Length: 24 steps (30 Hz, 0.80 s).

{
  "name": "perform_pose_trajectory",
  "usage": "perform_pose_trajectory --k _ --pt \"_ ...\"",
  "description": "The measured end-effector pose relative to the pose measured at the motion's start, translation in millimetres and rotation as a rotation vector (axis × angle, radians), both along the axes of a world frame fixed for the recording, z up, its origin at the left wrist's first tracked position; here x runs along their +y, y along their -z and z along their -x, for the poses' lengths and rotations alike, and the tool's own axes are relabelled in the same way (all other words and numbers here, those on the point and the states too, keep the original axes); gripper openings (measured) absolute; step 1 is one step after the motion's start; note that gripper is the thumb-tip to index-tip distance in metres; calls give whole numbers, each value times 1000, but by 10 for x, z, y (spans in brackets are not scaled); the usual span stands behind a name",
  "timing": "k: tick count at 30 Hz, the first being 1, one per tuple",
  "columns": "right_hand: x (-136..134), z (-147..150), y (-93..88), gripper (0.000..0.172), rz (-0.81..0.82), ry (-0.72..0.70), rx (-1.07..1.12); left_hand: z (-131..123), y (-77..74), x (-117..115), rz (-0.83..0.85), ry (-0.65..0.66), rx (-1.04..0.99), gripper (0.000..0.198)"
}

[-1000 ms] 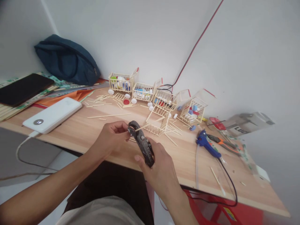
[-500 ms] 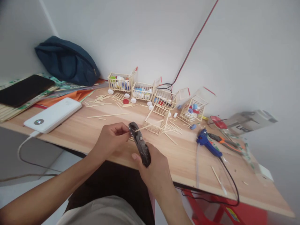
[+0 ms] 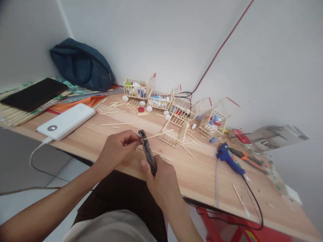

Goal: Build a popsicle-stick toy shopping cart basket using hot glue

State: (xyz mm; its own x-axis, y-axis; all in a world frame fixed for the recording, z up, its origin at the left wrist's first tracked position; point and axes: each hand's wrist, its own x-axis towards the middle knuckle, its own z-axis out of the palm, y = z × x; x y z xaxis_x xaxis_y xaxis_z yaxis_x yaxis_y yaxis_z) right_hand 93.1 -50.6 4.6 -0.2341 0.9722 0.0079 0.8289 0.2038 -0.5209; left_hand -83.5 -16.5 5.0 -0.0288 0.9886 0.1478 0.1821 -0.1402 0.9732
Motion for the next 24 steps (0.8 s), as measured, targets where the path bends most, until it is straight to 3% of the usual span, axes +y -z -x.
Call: perform_pose_trajectory --k 6,11,16,24 --pt "164 323 -80 45 4 -66 -136 274 -24 18 -39 -144 86 13" --pt "446 525 -78 55 5 -162 -177 494 67 149 -34 -218 159 11" --pt "603 538 -43 62 25 -196 -212 523 178 267 -25 -175 156 9" --pt "616 523 -61 61 64 -164 -276 476 276 312 11 -143 146 8"
